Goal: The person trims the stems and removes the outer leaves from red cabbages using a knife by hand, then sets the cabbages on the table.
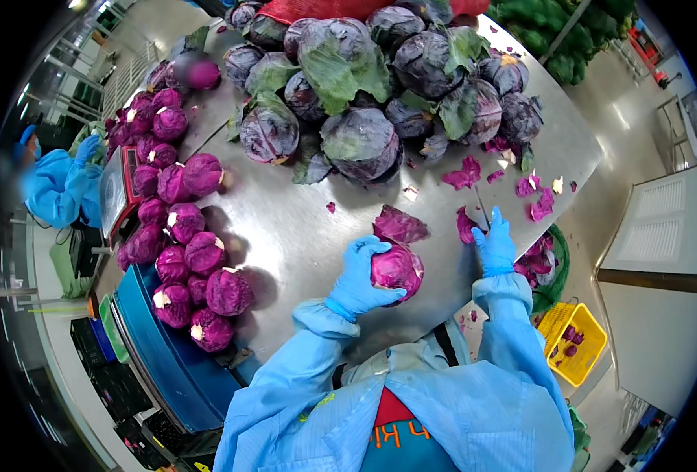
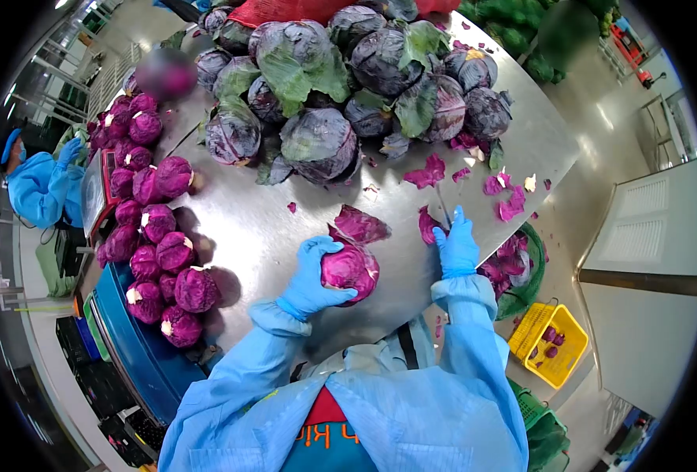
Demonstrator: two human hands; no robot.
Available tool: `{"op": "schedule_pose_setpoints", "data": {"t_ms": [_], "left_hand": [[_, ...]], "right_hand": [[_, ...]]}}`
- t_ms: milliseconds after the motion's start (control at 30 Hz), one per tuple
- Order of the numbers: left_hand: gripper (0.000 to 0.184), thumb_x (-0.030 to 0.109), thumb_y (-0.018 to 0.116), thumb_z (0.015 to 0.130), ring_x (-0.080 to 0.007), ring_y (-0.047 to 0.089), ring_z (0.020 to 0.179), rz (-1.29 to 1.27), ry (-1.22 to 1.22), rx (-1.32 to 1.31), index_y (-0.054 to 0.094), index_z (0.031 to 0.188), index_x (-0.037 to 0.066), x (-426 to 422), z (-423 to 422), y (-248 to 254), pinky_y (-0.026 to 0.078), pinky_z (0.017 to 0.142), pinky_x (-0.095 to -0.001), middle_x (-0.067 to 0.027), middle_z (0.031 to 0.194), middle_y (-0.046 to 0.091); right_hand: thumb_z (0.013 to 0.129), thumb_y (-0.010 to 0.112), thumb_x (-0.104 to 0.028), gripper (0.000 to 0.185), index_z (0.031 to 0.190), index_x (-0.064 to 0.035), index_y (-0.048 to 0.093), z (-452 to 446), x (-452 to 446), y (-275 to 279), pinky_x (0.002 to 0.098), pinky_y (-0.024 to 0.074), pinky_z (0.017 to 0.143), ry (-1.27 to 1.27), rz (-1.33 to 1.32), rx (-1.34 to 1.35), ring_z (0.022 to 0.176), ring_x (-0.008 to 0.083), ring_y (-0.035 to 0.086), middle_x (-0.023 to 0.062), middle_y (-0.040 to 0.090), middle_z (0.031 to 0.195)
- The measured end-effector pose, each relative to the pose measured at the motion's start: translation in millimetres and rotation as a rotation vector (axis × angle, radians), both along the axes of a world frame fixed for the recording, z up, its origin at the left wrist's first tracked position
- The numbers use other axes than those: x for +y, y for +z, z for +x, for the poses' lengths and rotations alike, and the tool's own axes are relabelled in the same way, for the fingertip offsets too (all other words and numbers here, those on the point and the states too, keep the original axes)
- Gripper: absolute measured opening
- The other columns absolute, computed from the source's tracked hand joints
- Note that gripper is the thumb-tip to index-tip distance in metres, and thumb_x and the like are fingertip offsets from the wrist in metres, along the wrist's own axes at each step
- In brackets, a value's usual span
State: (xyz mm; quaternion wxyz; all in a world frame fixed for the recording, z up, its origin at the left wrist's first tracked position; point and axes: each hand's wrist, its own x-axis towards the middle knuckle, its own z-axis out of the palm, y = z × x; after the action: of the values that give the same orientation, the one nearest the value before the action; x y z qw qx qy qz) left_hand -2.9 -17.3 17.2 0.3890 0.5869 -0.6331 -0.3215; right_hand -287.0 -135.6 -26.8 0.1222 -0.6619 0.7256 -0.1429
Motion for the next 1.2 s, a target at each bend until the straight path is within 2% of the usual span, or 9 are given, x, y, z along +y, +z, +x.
{"op": "schedule_pose_setpoints", "data": {"t_ms": [133,233,333,533,800,967,1033,1067,1200], "left_hand": [[0.079,0.041,0.087,0.053,-0.0344,0.045,0.11,0.15,0.004,-0.107,0.051,0.113,0.005,-10,-2,2,0.04,0.098,-0.043,-0.0183,0.118,0.044],[0.081,0.047,0.083,0.054,-0.0341,0.048,0.106,0.227,0.001,-0.209,0.051,0.113,0.002,-15,-9,13,0.04,0.097,-0.0436,-0.0182,0.113,0.049],[0.085,0.05,0.081,0.055,-0.0358,0.048,0.111,0.248,0.028,-0.24,0.051,0.118,0.001,-14,-13,11,0.039,0.099,-0.0439,-0.02,0.118,0.051],[0.091,0.049,0.079,0.058,-0.0391,0.042,0.124,0.343,-0.075,-0.191,0.05,0.131,0.002,-26,-17,13,0.036,0.105,-0.0452,-0.0223,0.135,0.046],[0.092,0.04,0.083,0.056,-0.0392,0.038,0.128,0.176,-0.298,-0.01,0.048,0.137,0.013,0,19,9,0.031,0.11,-0.046,-0.0201,0.142,0.04],[0.095,0.042,0.085,0.055,-0.0372,0.037,0.127,0.19,-0.097,0.15,0.045,0.136,0.012,24,39,-7,0.029,0.111,-0.0443,-0.0179,0.133,0.041],[0.103,0.048,0.085,0.052,-0.0367,0.038,0.122,0.224,-0.024,0.098,0.042,0.137,0.009,22,35,-9,0.03,0.109,-0.0446,-0.0197,0.126,0.041],[0.105,0.049,0.085,0.051,-0.0371,0.038,0.121,0.243,-0.003,0.018,0.041,0.137,0.008,21,30,-5,0.031,0.108,-0.0448,-0.0203,0.126,0.041],[0.107,0.054,0.084,0.05,-0.0375,0.041,0.117,0.23,0.105,-0.238,0.042,0.135,0.003,20,5,0,0.035,0.104,-0.0445,-0.0219,0.124,0.044]], "right_hand": [[0.072,0.083,-0.029,0.061,0.121,-0.0042,0.057,55,43,50,0.0285,0.0474,0.071,0.229,0.58,-0.796,0.075,0.0106,0.054,0.0002,0.057,0.086],[0.075,0.081,-0.018,0.053,0.123,-0.0072,0.058,69,59,26,0.0233,0.0433,0.071,0.17,0.763,-1.113,0.075,0.0088,0.05,-0.0019,0.054,0.082],[0.074,0.082,-0.031,0.058,0.121,-0.0054,0.059,59,56,26,0.028,0.0456,0.068,0.288,0.732,-1.069,0.072,0.0088,0.05,-0.0014,0.055,0.082],[0.082,0.065,-0.03,0.029,0.102,-0.0089,0.063,66,49,50,0.0401,0.0491,0.067,0.777,0.269,-0.222,0.076,0.0307,0.062,0.0153,0.062,0.086],[0.082,0.06,-0.028,0.02,0.091,-0.0107,0.064,-16,26,-39,0.0484,0.05,0.069,0.226,0.049,-0.144,0.078,0.0388,0.063,0.0194,0.065,0.086],[0.087,0.061,-0.043,0.056,0.133,-0.0122,0.049,-59,19,12,0.0473,0.0519,0.072,-0.073,0.177,0.119,0.079,0.0374,0.066,0.017,0.069,0.087],[0.086,0.064,-0.042,0.056,0.131,-0.0118,0.051,-42,36,-11,0.0455,0.0524,0.072,0.208,-0.031,-0.273,0.08,0.0333,0.068,0.0167,0.068,0.087],[0.08,0.071,-0.043,0.062,0.129,-0.0101,0.052,6,45,52,0.0416,0.0525,0.074,0.081,0.421,-0.421,0.082,0.0284,0.067,0.0159,0.068,0.089],[0.074,0.076,-0.049,0.078,0.132,-0.0046,0.047,98,89,58,0.0347,0.0512,0.08,0.309,0.452,-0.728,0.085,0.0234,0.065,0.015,0.067,0.101]]}}
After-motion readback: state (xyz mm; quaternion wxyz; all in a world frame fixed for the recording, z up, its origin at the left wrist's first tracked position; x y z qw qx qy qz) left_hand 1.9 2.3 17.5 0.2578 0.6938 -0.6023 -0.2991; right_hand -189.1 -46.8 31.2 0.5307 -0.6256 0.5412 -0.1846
